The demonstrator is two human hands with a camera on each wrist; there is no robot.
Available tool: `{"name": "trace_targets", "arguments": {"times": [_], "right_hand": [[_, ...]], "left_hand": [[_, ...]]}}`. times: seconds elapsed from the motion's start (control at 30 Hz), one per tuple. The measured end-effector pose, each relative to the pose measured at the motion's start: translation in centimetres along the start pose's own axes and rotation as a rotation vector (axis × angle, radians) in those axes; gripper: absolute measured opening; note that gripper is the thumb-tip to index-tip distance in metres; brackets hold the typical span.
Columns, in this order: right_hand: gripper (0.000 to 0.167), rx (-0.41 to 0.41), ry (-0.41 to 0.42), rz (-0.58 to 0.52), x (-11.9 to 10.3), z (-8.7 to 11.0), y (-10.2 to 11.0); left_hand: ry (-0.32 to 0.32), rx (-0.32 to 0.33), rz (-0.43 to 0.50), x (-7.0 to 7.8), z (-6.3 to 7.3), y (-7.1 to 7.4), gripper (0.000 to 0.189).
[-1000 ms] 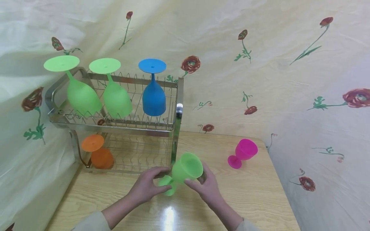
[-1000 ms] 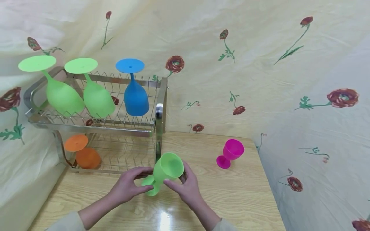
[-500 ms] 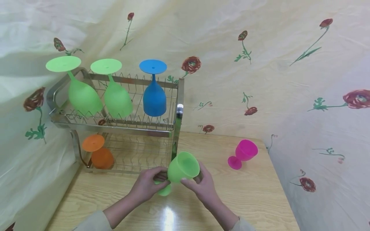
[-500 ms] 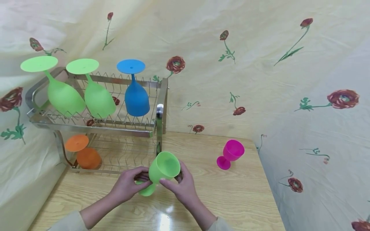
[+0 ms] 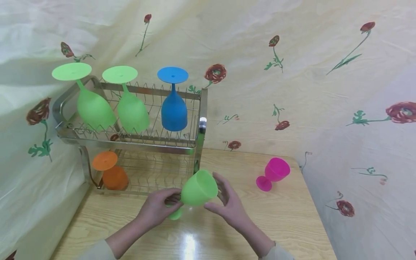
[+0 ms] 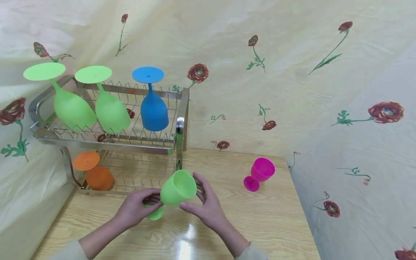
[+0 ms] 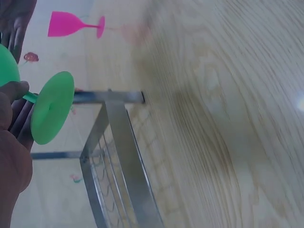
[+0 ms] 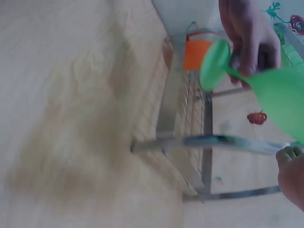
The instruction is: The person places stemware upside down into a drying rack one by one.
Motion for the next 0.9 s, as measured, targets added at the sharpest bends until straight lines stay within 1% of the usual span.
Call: {"name": "trace_targets", "arguments": {"times": [0.13,0.23,0.37,0.47,0.67,0.77,0.9], "right_hand": [[0.100,-0.082,0.029,0.163,-1.3,-0.6,0.9],[0.107,-0.130,0.009,0.319,-2.2,-1.1,1.3],[0.115,-0.204,-0.007,0.520,-3.3,-1.6,1.2],[0.120,-0.269,0.011,0.618,-3.7,-1.9,0.9],[0.122,-0.371,0.062,0.715,-4.1,-2.6,0.0],[0.122,-0.405,0.082,0.741,-4.2,-2.8,-0.6],[0.122,-0.446,0.131,0.770,-4.1,-3.0,-1.1]], "left_hand": [[-0.064,0.019,-0.090,-0.7,0.4,1.0,0.035],[-0.118,0.031,-0.167,-1.1,0.6,1.6,0.036],[-0.172,0.023,-0.261,-1.4,0.7,2.4,0.037],[-0.201,0.008,-0.306,-1.5,0.6,2.9,0.037],[-0.217,-0.040,-0.359,-1.5,0.2,3.5,0.035],[-0.231,-0.058,-0.371,-1.4,0.1,3.8,0.034],[-0.240,-0.083,-0.379,-1.3,-0.1,4.2,0.032]]}}
Point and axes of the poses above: each hand's wrist, its own z-axis away from the middle knuckle, its own y-axis out of the back of the hand, x = y × z, the point moved 3 cm from there along -z, towards the middle knuckle, and after that the axes turned 14 degrees about -z, right-handed, at the moved point
